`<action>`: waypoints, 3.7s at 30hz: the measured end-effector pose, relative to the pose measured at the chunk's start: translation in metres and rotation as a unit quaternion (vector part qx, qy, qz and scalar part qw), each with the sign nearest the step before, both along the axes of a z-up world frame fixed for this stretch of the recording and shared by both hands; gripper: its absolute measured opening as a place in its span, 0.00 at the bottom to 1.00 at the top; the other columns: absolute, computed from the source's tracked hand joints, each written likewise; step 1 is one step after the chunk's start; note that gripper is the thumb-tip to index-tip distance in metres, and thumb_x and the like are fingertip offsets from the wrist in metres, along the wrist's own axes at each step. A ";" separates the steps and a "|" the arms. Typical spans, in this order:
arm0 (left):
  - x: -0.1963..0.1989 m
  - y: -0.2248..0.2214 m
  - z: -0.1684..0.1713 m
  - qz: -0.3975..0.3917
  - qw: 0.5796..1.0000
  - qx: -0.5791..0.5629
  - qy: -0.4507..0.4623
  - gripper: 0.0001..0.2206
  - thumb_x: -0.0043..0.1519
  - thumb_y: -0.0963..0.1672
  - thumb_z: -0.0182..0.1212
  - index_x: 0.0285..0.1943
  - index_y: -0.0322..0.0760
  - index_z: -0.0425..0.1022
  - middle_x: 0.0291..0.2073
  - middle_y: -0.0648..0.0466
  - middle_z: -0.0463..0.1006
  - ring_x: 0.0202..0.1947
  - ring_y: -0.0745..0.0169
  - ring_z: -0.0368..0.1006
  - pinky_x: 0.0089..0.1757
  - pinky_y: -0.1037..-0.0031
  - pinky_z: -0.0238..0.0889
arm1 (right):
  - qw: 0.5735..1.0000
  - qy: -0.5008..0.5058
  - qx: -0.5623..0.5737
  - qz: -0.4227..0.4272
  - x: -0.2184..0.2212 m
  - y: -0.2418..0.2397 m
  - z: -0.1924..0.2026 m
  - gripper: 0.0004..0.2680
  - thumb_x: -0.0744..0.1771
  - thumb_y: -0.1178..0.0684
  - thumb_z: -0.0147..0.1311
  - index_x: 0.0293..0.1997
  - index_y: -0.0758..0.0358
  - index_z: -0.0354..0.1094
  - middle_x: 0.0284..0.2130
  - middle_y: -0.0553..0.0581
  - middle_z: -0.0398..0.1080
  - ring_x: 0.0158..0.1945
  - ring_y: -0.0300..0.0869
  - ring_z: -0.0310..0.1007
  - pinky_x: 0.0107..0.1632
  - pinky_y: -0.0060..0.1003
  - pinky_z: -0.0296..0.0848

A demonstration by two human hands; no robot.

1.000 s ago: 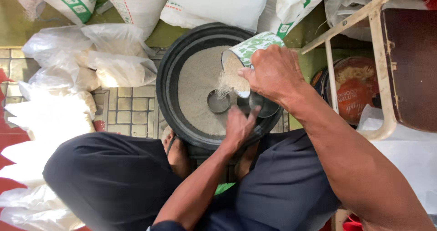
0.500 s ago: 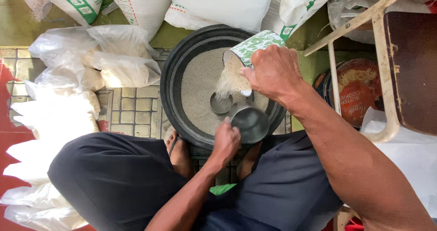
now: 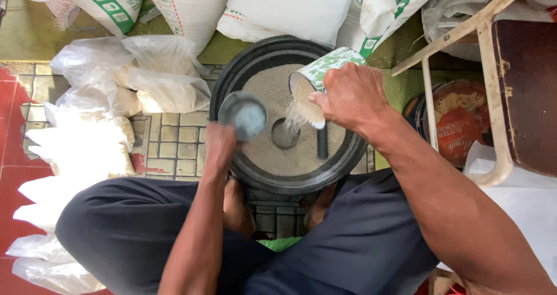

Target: The person measures grain from a large bucket into several smaller cups and containers by hand and using a scoop.

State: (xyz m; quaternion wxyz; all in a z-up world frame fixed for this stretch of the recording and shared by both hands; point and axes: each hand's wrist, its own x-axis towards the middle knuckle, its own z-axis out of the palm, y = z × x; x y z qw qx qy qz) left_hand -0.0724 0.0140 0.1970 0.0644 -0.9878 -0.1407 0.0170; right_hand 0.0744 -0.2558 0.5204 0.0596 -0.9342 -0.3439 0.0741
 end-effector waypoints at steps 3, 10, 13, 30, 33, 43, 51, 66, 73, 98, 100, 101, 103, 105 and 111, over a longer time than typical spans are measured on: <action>0.050 0.020 -0.036 -0.072 0.986 0.152 0.003 0.15 0.57 0.45 0.54 0.21 0.50 0.52 0.12 0.66 0.54 0.18 0.74 0.50 0.21 0.70 0.47 | 1.000 0.014 0.007 -0.008 -0.012 0.003 0.015 0.18 0.71 0.41 0.54 0.26 0.66 0.73 0.15 0.64 0.69 0.24 0.55 0.77 0.35 0.45 0.79; 0.128 0.002 0.018 -0.006 0.933 -0.275 -0.232 0.06 0.63 0.38 0.49 0.33 0.39 0.67 0.15 0.58 0.64 0.17 0.65 0.68 0.22 0.79 0.57 | 0.998 0.021 -0.063 -0.018 -0.008 0.002 -0.023 0.18 0.66 0.38 0.54 0.30 0.67 0.78 0.23 0.70 0.75 0.35 0.65 0.81 0.36 0.63 0.77; 0.151 -0.007 0.005 -0.008 0.922 -0.324 -0.211 0.08 0.67 0.39 0.45 0.46 0.35 0.72 0.22 0.47 0.71 0.24 0.55 0.74 0.26 0.70 0.58 | 0.998 0.028 -0.051 -0.020 -0.011 0.002 -0.017 0.16 0.67 0.42 0.53 0.29 0.65 0.78 0.21 0.65 0.75 0.34 0.60 0.81 0.38 0.57 0.79; 0.158 -0.035 0.042 -0.123 0.967 -0.221 0.037 0.42 0.59 0.37 0.60 0.82 0.56 0.44 0.71 0.28 0.55 0.41 0.28 0.80 0.39 0.49 0.80 | 0.998 0.047 -0.021 -0.025 -0.005 0.002 -0.011 0.16 0.70 0.41 0.53 0.30 0.62 0.77 0.14 0.59 0.70 0.22 0.47 0.73 0.35 0.41 0.76; 0.163 -0.046 0.058 -0.058 0.961 -0.266 0.046 0.34 0.62 0.36 0.55 0.79 0.51 0.54 0.70 0.28 0.57 0.44 0.26 0.80 0.43 0.46 0.76 | 0.997 0.040 -0.049 -0.034 -0.005 0.004 -0.002 0.18 0.66 0.38 0.54 0.30 0.65 0.78 0.22 0.70 0.75 0.35 0.64 0.81 0.39 0.61 0.74; 0.173 0.008 -0.116 0.017 0.982 -0.119 0.145 0.23 0.67 0.40 0.55 0.74 0.42 0.64 0.63 0.36 0.66 0.54 0.41 0.78 0.51 0.56 0.72 | 0.999 0.035 -0.032 -0.027 -0.013 -0.003 0.007 0.15 0.67 0.43 0.56 0.30 0.65 0.78 0.18 0.65 0.73 0.33 0.58 0.81 0.43 0.57 0.77; 0.171 0.042 -0.138 0.301 0.855 -0.421 0.023 0.16 0.53 0.44 0.66 0.47 0.27 0.83 0.43 0.33 0.82 0.49 0.37 0.80 0.46 0.54 0.75 | 0.999 -0.008 -0.031 -0.001 -0.011 -0.001 0.005 0.16 0.66 0.38 0.57 0.30 0.62 0.78 0.19 0.65 0.73 0.32 0.60 0.81 0.40 0.57 0.74; 0.138 0.024 -0.113 0.333 0.706 -0.618 0.091 0.15 0.66 0.49 0.50 0.38 0.34 0.76 0.19 0.45 0.82 0.18 0.43 0.80 0.26 0.50 0.70 | 0.998 -0.022 -0.028 0.054 -0.028 0.014 0.008 0.14 0.70 0.44 0.57 0.28 0.61 0.76 0.10 0.51 0.63 0.19 0.39 0.66 0.48 0.54 0.76; 0.149 0.035 -0.121 0.288 0.584 -0.689 0.317 0.11 0.66 0.46 0.56 0.45 0.33 0.78 0.33 0.42 0.81 0.31 0.39 0.79 0.35 0.48 0.66 | 0.997 -0.024 -0.035 0.057 -0.027 0.013 0.009 0.14 0.69 0.45 0.57 0.28 0.63 0.76 0.11 0.52 0.63 0.20 0.40 0.69 0.46 0.58 0.76; 0.074 0.028 0.067 0.212 0.797 -0.559 0.088 0.15 0.66 0.48 0.56 0.28 0.36 0.78 0.17 0.50 0.76 0.17 0.55 0.73 0.23 0.65 0.63 | 0.994 -0.097 -0.052 0.013 -0.038 0.003 0.009 0.15 0.67 0.39 0.56 0.34 0.61 0.79 0.23 0.63 0.75 0.33 0.57 0.82 0.42 0.58 0.74; 0.068 0.034 0.083 0.180 0.837 -0.515 0.037 0.17 0.67 0.48 0.57 0.27 0.36 0.79 0.15 0.51 0.75 0.16 0.58 0.72 0.23 0.68 0.63 | 0.995 -0.094 -0.037 0.017 -0.040 0.006 0.016 0.16 0.67 0.38 0.53 0.34 0.63 0.79 0.24 0.66 0.76 0.35 0.59 0.82 0.42 0.59 0.75; 0.064 0.032 0.096 0.177 0.884 -0.432 -0.012 0.18 0.69 0.49 0.53 0.34 0.30 0.78 0.26 0.39 0.77 0.30 0.42 0.75 0.34 0.55 0.66 | 0.995 -0.088 -0.043 0.009 -0.039 0.007 0.017 0.17 0.67 0.38 0.53 0.34 0.63 0.79 0.25 0.66 0.77 0.36 0.59 0.82 0.43 0.58 0.76; 0.049 0.024 0.128 0.179 0.922 -0.335 -0.075 0.21 0.70 0.50 0.48 0.41 0.23 0.77 0.37 0.27 0.78 0.44 0.27 0.78 0.45 0.43 0.69 | 0.995 -0.093 -0.038 0.009 -0.038 0.009 0.018 0.17 0.66 0.38 0.52 0.34 0.62 0.79 0.25 0.66 0.77 0.36 0.59 0.83 0.43 0.57 0.77; 0.023 0.004 0.158 0.363 0.830 -0.392 -0.160 0.15 0.69 0.46 0.49 0.46 0.27 0.77 0.37 0.35 0.81 0.42 0.38 0.81 0.42 0.53 0.73 | 0.995 -0.088 -0.053 -0.013 -0.040 0.006 0.015 0.16 0.65 0.38 0.54 0.32 0.60 0.79 0.23 0.64 0.77 0.33 0.58 0.82 0.40 0.56 0.76; -0.007 -0.022 0.156 0.412 0.639 -0.629 -0.164 0.34 0.74 0.56 0.24 0.78 0.24 0.52 0.77 0.34 0.51 0.79 0.38 0.41 0.72 0.49 0.29 | 0.995 -0.096 -0.038 -0.003 -0.045 0.010 0.021 0.14 0.66 0.41 0.55 0.33 0.62 0.79 0.22 0.64 0.75 0.32 0.55 0.82 0.41 0.56 0.77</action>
